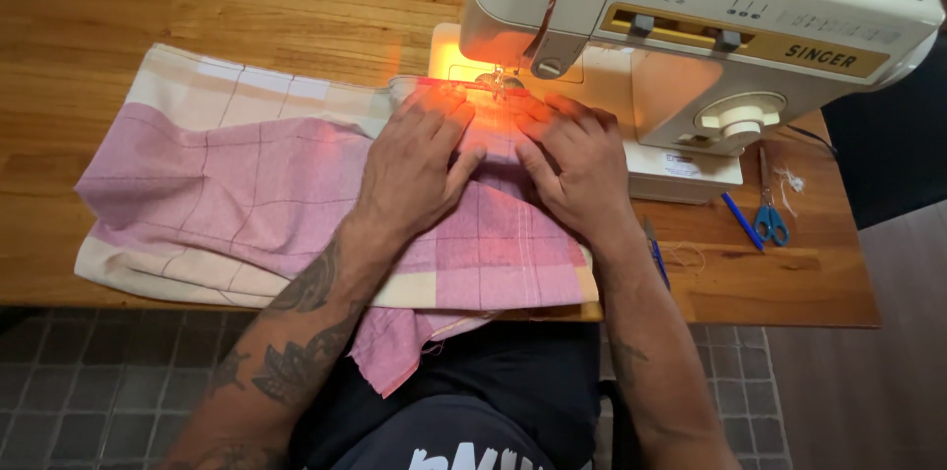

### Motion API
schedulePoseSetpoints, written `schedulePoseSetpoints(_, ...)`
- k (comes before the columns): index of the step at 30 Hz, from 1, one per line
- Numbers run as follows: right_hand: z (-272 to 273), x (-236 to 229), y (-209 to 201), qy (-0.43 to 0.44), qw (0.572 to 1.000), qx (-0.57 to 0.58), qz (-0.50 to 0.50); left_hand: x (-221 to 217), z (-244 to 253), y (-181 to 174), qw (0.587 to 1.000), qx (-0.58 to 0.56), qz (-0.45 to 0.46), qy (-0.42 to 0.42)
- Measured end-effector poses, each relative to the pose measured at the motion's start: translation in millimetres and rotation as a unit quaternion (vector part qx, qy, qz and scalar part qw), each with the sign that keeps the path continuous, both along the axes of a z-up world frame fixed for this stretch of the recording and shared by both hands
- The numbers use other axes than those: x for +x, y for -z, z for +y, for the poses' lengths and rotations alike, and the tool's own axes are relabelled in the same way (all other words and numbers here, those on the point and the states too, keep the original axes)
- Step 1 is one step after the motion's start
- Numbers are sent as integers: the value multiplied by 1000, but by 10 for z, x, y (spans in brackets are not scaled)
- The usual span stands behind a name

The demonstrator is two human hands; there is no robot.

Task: Sewing a piece of checkered fabric using a Singer sewing machine and adjusting it with a small tool.

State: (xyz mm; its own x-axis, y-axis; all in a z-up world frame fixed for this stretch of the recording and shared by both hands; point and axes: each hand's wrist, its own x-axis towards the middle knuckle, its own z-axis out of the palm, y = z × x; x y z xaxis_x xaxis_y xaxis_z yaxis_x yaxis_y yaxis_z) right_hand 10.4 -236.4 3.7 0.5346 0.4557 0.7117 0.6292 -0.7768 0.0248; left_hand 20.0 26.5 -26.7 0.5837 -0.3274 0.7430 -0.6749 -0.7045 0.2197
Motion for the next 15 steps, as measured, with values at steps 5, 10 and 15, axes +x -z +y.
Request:
schedulePoseSetpoints(5, -144, 170, 324, 20, 1000, -13, -9, -9, -18, -52, 1000, -9, -7, -4)
schedulePoseSetpoints(10, -143, 158, 316, 27, 999, -24, -10, 28, -6, -5, 1000, -4, 2, -3)
schedulePoseSetpoints(15, -71, 78, 137, 24, 999, -23, -5, 90, 0, 25, 1000, -2, -6, -1)
